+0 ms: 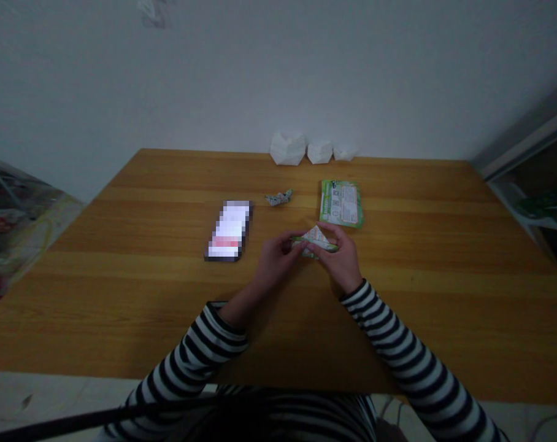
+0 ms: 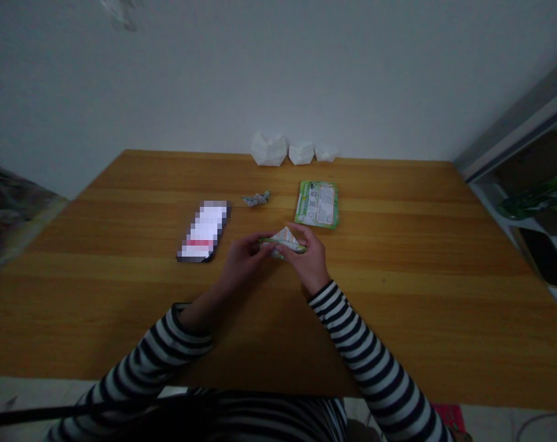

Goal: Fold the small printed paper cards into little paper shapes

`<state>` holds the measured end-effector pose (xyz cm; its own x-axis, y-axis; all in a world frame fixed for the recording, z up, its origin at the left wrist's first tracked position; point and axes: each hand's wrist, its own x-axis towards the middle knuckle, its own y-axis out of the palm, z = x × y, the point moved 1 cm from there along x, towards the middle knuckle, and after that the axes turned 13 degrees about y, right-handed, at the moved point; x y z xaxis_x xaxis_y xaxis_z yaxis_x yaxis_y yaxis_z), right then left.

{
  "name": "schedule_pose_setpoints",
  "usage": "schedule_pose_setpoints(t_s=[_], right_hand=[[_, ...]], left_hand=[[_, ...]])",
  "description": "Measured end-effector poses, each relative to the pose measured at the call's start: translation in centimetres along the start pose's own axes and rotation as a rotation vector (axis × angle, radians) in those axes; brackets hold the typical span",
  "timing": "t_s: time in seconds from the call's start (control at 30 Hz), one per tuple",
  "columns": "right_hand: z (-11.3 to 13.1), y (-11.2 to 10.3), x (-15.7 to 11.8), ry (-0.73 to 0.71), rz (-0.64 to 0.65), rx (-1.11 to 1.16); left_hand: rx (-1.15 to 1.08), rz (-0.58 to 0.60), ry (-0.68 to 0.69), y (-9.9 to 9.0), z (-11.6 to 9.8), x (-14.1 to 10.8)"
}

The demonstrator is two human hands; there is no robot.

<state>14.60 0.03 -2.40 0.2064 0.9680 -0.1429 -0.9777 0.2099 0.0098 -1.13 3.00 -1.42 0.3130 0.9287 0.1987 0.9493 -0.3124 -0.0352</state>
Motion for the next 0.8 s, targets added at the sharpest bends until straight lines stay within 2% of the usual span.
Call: schedule_pose_setpoints(t_s=[0.13, 0.23, 0.47, 0.53, 0.67, 0.8], right_hand=[[0.7, -0.2, -0.3, -0.012, 0.096, 0.069], [0.9, -0.4, -0.4, 0.004, 0.209, 0.106], [0.7, -0.9, -0.3, 0.021, 0.354, 0.177], [0.8, -1.0, -0.4, 0.029, 0.334, 0.174], [1.1, -1.1, -0.4, 0.01, 0.192, 0.169], [1.0, -1.1, -0.1, 0.027, 0.163, 0.188]], left_hand=[[-0.2, -0.017, -0.114, 0.1, -0.4, 0.1], [-0.336, -0.042, -0.137, 0.0, -0.4, 0.4], [-0.308, -0.053, -0.165, -0.6, -0.2, 0.5], [-0.276, -0.076, -0.165, -0.8, -0.1, 0.5], [-0.238, -0.087, -0.162, -0.9, -0.1, 0.5], [-0.262, -0.045, -0.068, -1.0, -0.3, 0.7]])
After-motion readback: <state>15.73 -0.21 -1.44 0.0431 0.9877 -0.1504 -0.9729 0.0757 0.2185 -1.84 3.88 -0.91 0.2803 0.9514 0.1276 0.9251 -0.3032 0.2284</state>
